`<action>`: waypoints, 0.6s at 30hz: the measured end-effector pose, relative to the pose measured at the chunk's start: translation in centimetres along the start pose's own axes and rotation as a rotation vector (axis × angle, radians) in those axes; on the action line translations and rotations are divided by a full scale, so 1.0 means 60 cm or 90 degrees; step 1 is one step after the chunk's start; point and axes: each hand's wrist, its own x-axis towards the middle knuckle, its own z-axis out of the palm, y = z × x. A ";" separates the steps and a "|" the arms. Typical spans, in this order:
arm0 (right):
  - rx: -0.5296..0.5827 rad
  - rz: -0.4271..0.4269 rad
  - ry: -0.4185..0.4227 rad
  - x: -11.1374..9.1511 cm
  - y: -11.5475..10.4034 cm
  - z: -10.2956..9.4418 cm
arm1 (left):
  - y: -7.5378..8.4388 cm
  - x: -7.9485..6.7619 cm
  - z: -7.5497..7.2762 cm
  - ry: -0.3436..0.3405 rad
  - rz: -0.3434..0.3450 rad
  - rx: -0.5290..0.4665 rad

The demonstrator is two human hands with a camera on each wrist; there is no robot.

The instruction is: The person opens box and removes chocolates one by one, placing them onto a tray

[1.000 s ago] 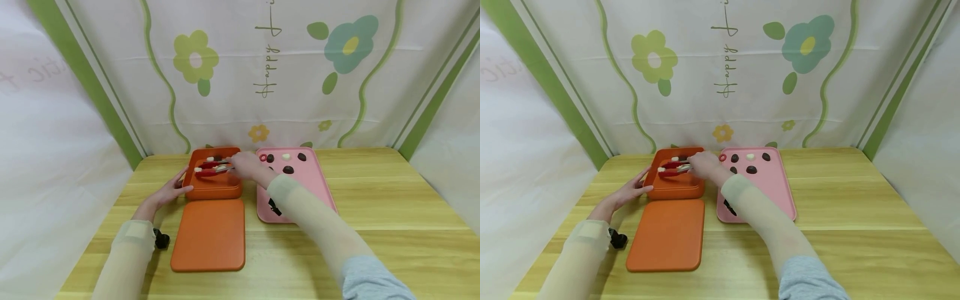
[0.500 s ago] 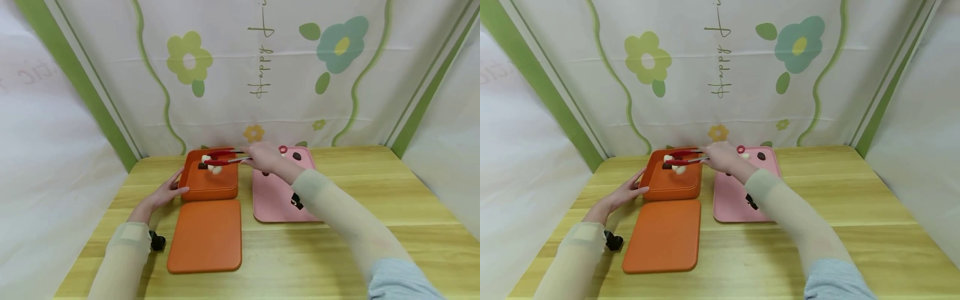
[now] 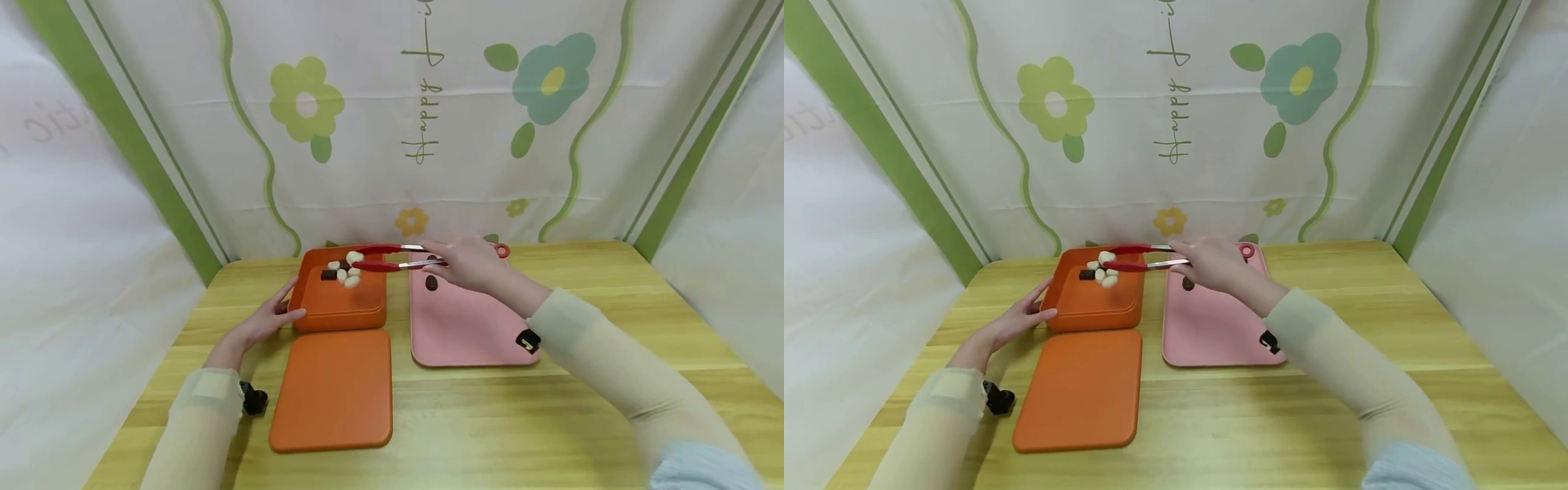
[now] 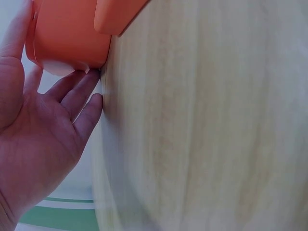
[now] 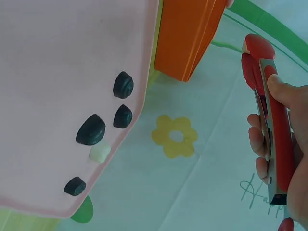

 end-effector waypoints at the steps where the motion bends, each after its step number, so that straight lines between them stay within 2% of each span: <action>1: -0.004 0.000 0.008 -0.006 0.001 -0.004 | 0.000 0.000 0.000 0.000 -0.001 0.001; 5: -0.014 0.012 0.025 -0.031 0.005 -0.020 | -0.002 0.000 0.000 0.001 0.001 0.004; 9: -0.022 0.037 0.019 -0.058 0.015 -0.031 | -0.002 0.000 0.000 0.002 0.005 0.000; 18: -0.034 0.031 0.048 -0.124 0.043 -0.035 | 0.000 -0.001 0.001 0.001 0.012 -0.001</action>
